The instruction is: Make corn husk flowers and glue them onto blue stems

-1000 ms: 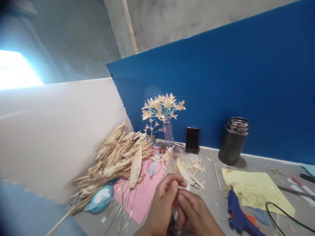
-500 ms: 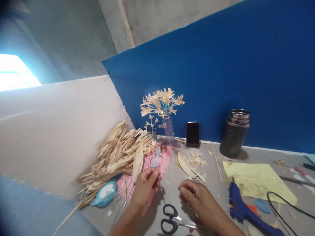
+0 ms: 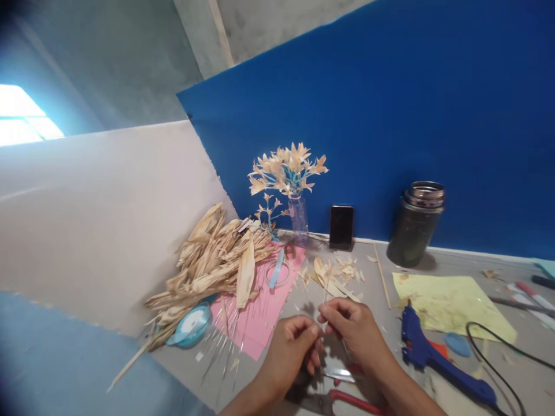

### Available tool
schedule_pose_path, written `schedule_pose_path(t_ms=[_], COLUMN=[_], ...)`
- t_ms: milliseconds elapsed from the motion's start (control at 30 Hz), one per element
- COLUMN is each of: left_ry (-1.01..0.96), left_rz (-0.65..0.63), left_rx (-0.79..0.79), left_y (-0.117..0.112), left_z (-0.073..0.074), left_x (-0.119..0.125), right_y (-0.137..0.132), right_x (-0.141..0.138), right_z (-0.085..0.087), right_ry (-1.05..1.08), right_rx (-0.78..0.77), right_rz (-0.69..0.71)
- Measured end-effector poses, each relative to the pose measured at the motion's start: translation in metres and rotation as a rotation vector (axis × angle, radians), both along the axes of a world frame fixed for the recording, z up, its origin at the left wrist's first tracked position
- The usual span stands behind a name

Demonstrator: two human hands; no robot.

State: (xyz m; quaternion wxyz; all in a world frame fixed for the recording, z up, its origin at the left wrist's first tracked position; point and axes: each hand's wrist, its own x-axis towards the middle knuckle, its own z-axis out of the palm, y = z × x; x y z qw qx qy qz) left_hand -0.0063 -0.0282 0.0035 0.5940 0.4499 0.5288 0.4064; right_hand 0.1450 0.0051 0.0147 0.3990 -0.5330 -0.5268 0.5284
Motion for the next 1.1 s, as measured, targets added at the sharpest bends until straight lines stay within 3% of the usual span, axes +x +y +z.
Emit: schedule_pose_path(t_ms=[367,600,800,967,1100], left_ry=[-0.048,-0.001,0.461,0.781,1.213], left_rz=[0.052,0.100,-0.024,0.123,0.116], left_rx=[-0.037,-0.035,0.031,0.197,0.228], left_y=[-0.004,0.005,0.026,0.039,0.051], left_z=[-0.001,-0.006,-0.009,0.008,0.017], left_x=[-0.001,-0.007,-0.034,-0.065,-0.074], right_y=[-0.001,0.000,0.009,0.009,0.009], right_x=[-0.006,0.001,0.015,0.017,0.015], right_z=[-0.008,-0.001,0.003,0.004,0.004], right_ry=[-0.013,0.030,0.192,0.192,0.124], right_rx=[-0.003,-0.008,0.057,0.048,0.038], right_rz=[0.021,-0.027,-0.158,-0.146,-0.090])
